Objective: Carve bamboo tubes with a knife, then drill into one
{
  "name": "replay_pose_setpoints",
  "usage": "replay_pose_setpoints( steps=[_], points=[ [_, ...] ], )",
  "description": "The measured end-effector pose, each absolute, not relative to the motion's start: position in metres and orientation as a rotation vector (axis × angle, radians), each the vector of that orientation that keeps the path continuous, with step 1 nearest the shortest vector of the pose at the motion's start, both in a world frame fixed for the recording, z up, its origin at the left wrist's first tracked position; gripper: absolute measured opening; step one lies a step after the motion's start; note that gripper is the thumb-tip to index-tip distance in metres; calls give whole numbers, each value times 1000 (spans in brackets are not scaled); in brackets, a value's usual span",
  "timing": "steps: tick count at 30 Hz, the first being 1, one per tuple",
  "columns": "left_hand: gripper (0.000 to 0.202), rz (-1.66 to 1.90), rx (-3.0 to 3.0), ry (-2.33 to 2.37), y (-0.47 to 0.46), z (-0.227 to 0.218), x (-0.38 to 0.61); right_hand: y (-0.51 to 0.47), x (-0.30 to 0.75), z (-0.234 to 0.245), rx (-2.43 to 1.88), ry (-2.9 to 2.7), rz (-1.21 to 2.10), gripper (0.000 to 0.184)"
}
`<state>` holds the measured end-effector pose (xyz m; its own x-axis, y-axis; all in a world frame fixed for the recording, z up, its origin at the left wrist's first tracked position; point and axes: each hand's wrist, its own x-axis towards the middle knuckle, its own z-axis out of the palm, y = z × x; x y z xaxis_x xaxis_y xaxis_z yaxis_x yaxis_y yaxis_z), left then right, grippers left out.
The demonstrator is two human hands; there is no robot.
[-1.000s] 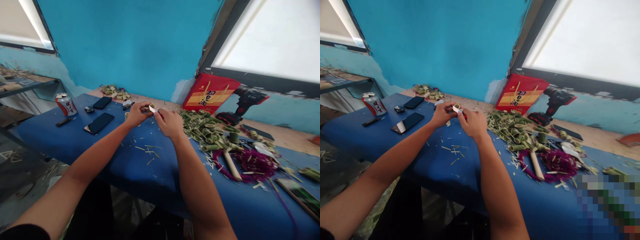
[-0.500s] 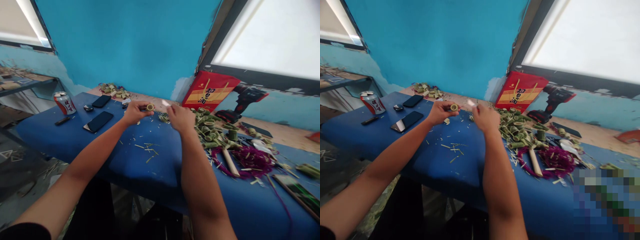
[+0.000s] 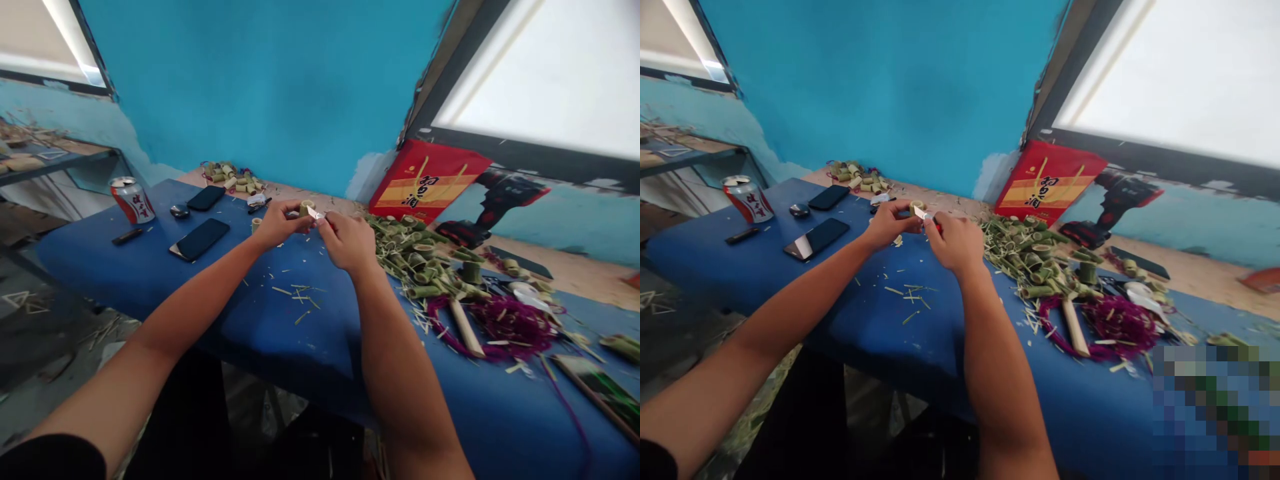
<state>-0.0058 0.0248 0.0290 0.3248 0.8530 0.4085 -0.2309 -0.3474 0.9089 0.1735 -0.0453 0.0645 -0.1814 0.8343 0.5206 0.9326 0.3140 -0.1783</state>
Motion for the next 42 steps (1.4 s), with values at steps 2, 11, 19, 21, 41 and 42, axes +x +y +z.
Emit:
replay_pose_setpoints(
  steps=[2,11,19,21,41,42],
  points=[
    [48,1273,1553,606,25,28,-4,-45,173,64,-1578,-2043,-255,46],
    [48,1281,1559,580,25,26,-5,-45,176,67,-1626,-2044,-252,45],
    [47,1130,1579,498,18,37,-13,-32,226,69,-1698,-1714,-182,50],
    [48,1120,1482,518,17,38,-13,-34,217,67,-1580,-1812,-195,50],
    [30,1149,1026,565,1,55,4,-38,184,57,-1540,-2085,-237,42],
    [30,1152,1029,570,1,54,5,-38,184,57,-1548,-2091,-246,43]
  ],
)
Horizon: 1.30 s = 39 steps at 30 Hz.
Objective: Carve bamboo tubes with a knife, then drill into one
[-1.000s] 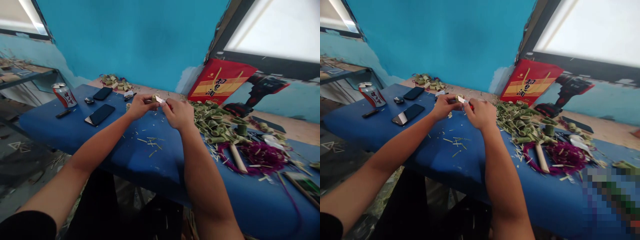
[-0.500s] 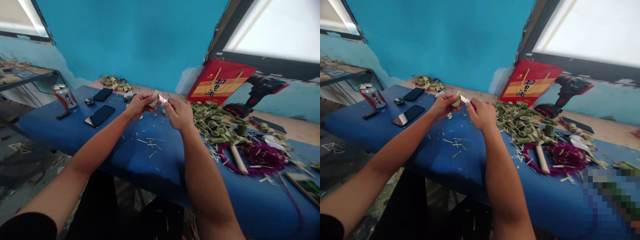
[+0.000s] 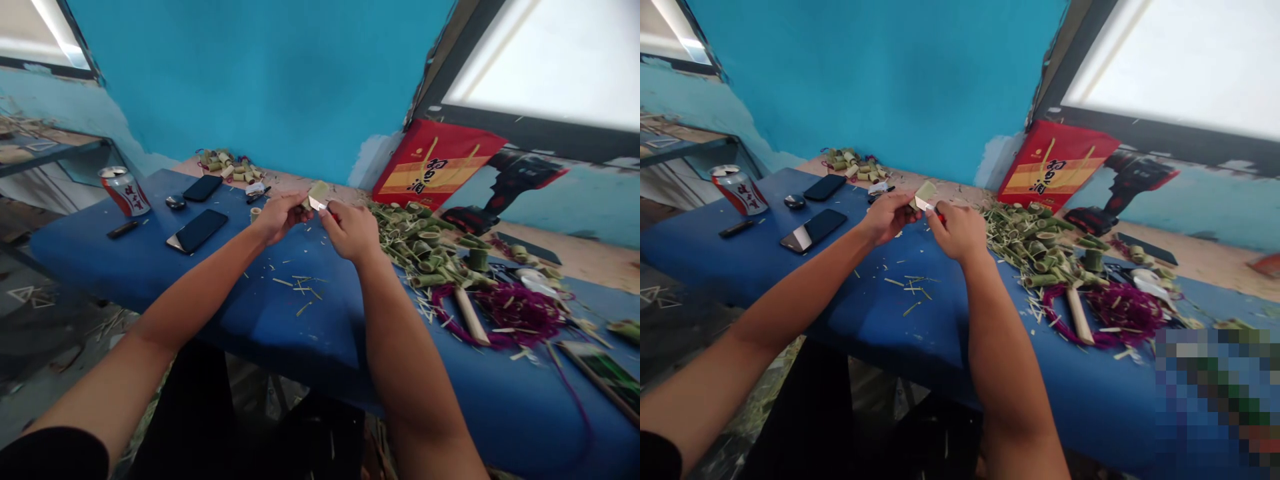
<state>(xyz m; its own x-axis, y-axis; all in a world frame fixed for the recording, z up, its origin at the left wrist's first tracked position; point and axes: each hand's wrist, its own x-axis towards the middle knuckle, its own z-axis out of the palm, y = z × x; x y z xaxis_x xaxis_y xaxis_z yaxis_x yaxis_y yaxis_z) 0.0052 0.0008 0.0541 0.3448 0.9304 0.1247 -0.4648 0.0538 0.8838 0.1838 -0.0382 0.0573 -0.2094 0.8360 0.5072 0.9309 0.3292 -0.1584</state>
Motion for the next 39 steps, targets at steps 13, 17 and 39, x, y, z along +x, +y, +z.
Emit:
replay_pose_setpoints(
  steps=[13,17,39],
  points=[
    [28,1113,1034,656,0,54,8,-14,225,51,-1971,-1568,-222,58],
    [29,1156,907,674,3,50,10,-15,227,50,-1917,-1709,-207,54],
    [25,1288,1102,846,-2,50,18,-13,208,50,-1979,-1668,-93,55]
  ],
)
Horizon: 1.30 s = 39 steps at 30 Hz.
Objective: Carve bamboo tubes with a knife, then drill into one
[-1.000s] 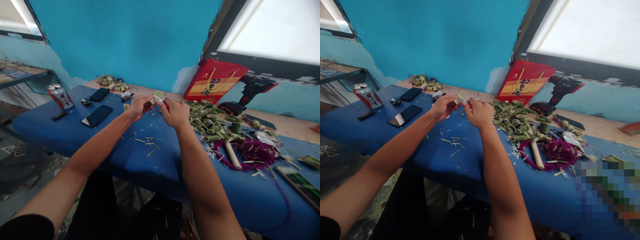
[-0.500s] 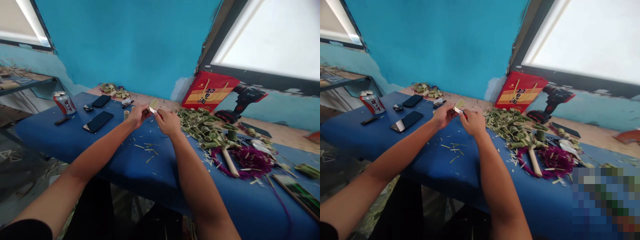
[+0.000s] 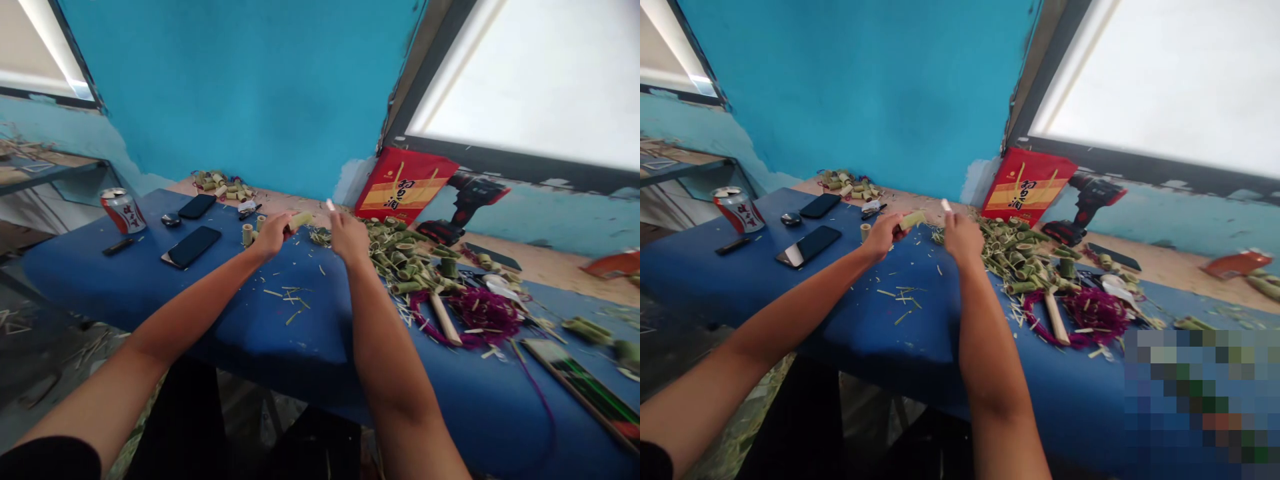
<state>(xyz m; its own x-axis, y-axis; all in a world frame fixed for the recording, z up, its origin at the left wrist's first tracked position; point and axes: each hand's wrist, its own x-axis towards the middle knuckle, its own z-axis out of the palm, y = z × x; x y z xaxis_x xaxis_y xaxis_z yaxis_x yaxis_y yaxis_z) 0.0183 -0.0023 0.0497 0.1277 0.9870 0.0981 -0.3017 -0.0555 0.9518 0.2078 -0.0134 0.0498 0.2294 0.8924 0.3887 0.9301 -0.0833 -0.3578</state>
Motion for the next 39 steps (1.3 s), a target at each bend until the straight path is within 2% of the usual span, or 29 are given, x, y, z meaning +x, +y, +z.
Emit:
replay_pose_setpoints(
  steps=[3,6,14,20,25,31,39],
  points=[
    [23,1275,1091,797,-2,47,17,-12,221,51,-2000,-1591,-65,54],
    [18,1307,1025,792,3,42,17,-18,205,47,-1751,-1828,-102,51],
    [28,1354,1139,697,8,33,20,-26,169,40,-1483,-2051,-20,48],
    [20,1400,1512,778,4,37,5,-23,178,47,-1621,-2047,-174,48],
    [28,1329,1511,803,1,36,11,-7,218,50,-2017,-1575,-90,56],
    [29,1299,1136,707,8,36,21,-20,195,43,-1558,-1903,-136,51],
    [27,1371,1185,693,5,33,21,-27,171,39,-1462,-2056,-47,47]
  ],
)
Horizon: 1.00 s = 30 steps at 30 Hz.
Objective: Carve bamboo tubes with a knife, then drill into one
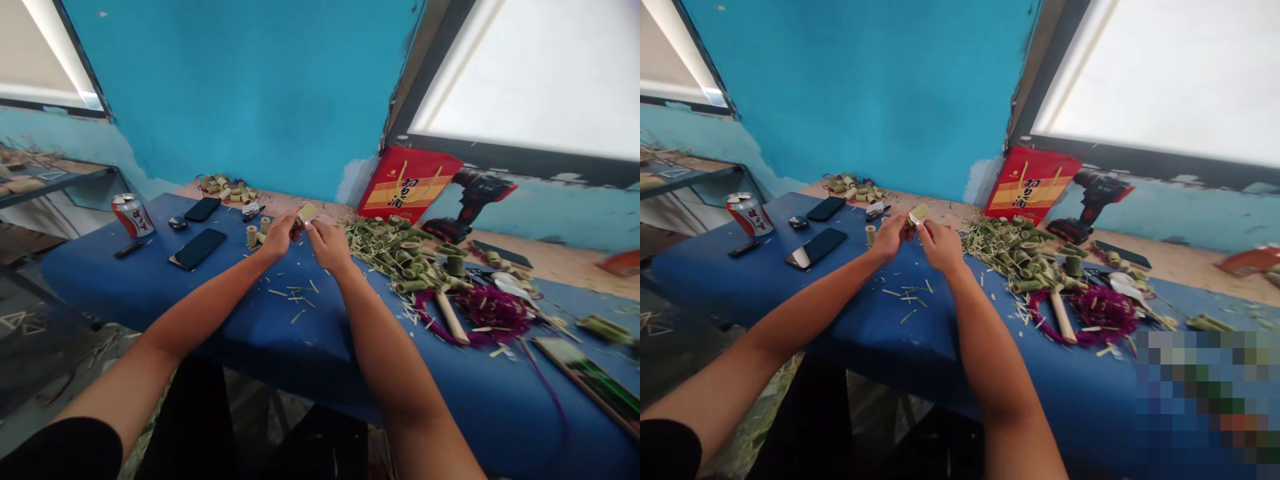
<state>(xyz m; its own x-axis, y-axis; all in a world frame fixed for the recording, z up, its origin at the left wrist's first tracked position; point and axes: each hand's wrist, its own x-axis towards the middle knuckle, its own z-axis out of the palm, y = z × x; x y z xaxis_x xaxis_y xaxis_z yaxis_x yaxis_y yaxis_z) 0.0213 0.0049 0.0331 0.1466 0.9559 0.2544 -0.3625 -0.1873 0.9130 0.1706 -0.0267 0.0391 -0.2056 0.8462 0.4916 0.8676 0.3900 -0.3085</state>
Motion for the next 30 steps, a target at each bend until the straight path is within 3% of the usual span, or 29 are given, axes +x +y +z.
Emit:
replay_pose_setpoints(
  steps=[7,13,22,30],
  points=[
    [27,1308,1231,761,8,37,26,-19,182,40,-1642,-2007,-230,49],
    [27,1252,1218,710,7,31,26,-1,233,35,-1939,-1538,-87,59],
    [21,1309,1004,657,14,35,20,-18,181,33,-1534,-1945,-138,49],
    [29,1362,1101,607,15,31,18,-24,167,32,-1593,-1976,-84,48]
  ],
)
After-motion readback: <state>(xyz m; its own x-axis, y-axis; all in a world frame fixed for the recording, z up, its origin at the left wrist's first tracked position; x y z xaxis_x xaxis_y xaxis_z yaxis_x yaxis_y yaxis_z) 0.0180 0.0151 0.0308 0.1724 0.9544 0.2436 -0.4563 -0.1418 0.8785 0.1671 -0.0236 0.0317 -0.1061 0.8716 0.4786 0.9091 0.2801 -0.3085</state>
